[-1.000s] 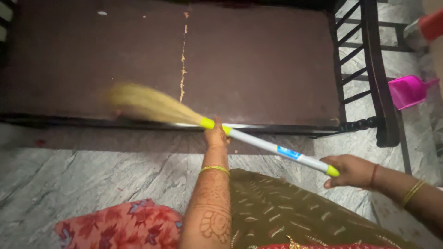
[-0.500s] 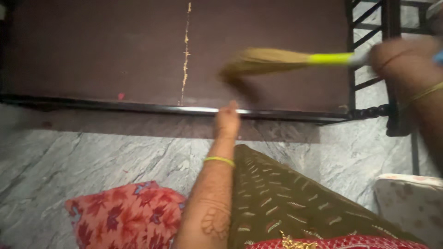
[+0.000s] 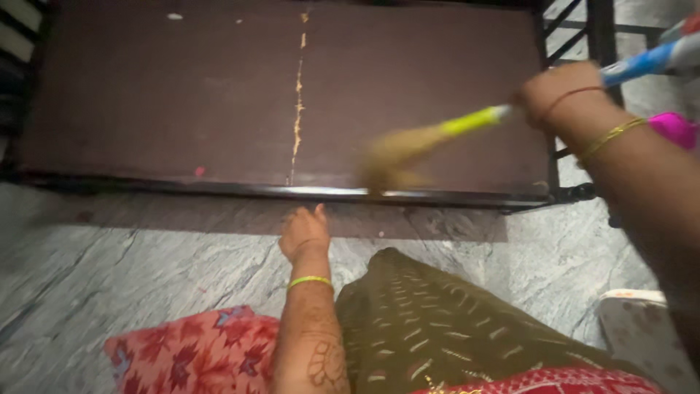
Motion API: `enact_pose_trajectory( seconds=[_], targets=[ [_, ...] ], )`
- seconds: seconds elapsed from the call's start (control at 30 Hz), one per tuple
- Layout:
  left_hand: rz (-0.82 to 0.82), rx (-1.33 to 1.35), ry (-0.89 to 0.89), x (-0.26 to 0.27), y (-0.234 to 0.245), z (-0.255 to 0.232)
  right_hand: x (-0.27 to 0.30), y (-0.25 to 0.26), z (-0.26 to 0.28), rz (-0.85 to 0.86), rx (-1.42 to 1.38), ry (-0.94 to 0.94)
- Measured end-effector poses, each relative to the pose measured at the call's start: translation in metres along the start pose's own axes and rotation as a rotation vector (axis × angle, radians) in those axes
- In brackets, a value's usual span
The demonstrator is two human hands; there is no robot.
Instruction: The person sweeps the floor around and under a bed using a broom, moving items such as a dustpan and a plastic seat aside.
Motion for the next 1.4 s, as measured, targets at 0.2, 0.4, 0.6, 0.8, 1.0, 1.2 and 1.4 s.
enact_pose_trajectory(
  seconds=[0.2, 0.4, 0.6, 0.8, 1.0, 1.2, 1.4],
  targets=[
    [0.003, -0.065, -0.038, 0.004, 0.008, 0.005, -0.027, 0.007, -0.012, 0.103, -0.368, -0.046],
    [0.060, -0.100, -0.005, 0.020, 0.021, 0.033, -0.045, 0.002, -0.074, 0.084, -0.039, -0.258],
    [0.100, -0.101, 0.022, 0.025, 0.021, 0.045, -0.027, 0.028, -0.007, -0.209, 0.347, -0.099],
    [0.119, -0.089, -0.006, 0.026, 0.020, 0.038, -0.009, 0.043, 0.101, 0.018, -0.126, 0.058],
    [0.119, -0.141, -0.011, 0.027, 0.036, 0.046, 0.000, -0.008, 0.115, 0.209, -0.484, 0.045],
    [0.091, -0.198, -0.016, 0.017, 0.066, 0.055, -0.018, -0.024, 0.042, 0.130, -0.053, -0.149],
    [-0.039, -0.188, -0.004, -0.014, 0.084, 0.027, -0.017, 0.032, 0.094, -0.093, 0.011, -0.054]
  ],
)
Point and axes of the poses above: each hand's wrist, its own x-axis away from the middle knuckle, its own y-axis out of the back of the hand, z = x × y, the point moved 8 cm from there along -x, towards the middle knuckle, and after that the axes turned 14 degrees about -y, right-handed, at the moved point
